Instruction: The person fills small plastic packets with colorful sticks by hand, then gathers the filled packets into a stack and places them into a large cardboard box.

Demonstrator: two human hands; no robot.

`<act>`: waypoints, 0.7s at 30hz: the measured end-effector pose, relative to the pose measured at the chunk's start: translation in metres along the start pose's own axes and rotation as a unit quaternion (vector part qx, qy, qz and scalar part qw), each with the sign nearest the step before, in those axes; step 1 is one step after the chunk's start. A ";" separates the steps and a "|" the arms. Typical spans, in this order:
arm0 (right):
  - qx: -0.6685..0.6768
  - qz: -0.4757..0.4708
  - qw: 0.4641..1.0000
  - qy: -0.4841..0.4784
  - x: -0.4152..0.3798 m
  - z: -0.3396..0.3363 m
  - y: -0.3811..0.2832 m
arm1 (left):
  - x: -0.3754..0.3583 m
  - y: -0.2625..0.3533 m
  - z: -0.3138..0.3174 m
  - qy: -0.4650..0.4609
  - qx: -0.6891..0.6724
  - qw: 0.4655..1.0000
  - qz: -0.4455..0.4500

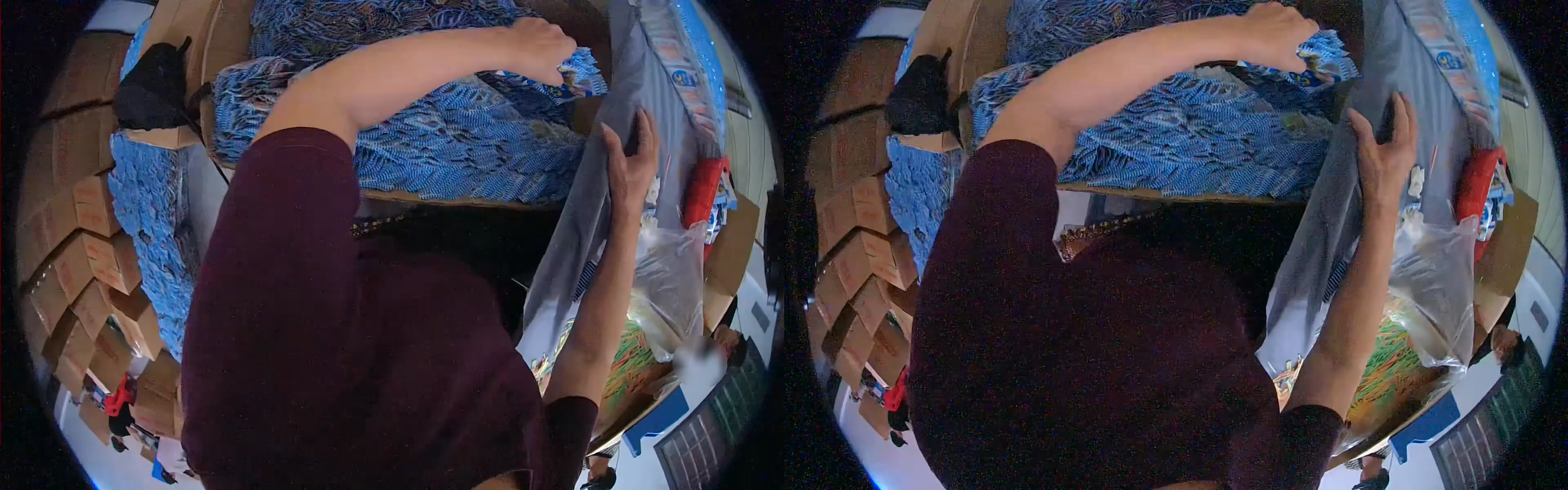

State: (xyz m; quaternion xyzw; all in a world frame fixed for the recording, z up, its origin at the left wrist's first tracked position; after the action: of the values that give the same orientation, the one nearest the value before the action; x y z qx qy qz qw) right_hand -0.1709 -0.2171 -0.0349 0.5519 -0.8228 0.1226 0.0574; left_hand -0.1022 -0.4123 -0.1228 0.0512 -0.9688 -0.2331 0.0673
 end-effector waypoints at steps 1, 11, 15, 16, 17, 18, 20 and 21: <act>0.019 0.024 1.000 -0.002 -0.002 -0.001 0.000 | 0.005 -0.002 0.010 0.002 -0.004 1.000 -0.006; 0.065 0.083 0.994 -0.021 -0.002 0.000 -0.003 | 0.087 0.026 0.135 -0.006 -0.039 0.999 0.029; 0.057 0.077 0.995 -0.031 -0.004 0.001 0.003 | 0.111 0.043 0.170 0.080 0.000 0.994 0.075; 0.058 0.081 0.995 -0.029 -0.004 0.001 0.002 | 0.113 0.049 0.172 0.080 -0.004 0.994 0.075; 0.060 0.085 0.994 -0.026 -0.003 0.002 0.002 | 0.114 0.055 0.174 0.084 -0.020 0.996 0.035; 0.058 0.087 0.994 -0.030 -0.003 0.003 0.002 | 0.113 0.058 0.173 0.087 -0.036 0.996 -0.005; 0.078 0.091 0.993 -0.024 -0.004 0.004 0.003 | 0.114 0.069 0.182 0.105 0.011 0.994 -0.006; 0.078 0.092 0.992 -0.026 -0.004 0.005 0.002 | 0.113 0.073 0.187 0.124 0.062 0.990 -0.006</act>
State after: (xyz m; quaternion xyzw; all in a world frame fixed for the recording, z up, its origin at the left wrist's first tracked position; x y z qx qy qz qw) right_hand -0.1715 -0.2142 -0.0406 0.4799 -0.8592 0.1761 -0.0187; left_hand -0.2472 -0.2790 -0.2425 0.0898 -0.9652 -0.1652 0.1818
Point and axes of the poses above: each hand's wrist, its own x-axis towards the middle knuckle, its own z-axis out of the palm, y = z × x, the point moved 4 cm from there along x, towards the middle knuckle, and after that the axes turned 9 degrees about -y, right-handed, at the moved point
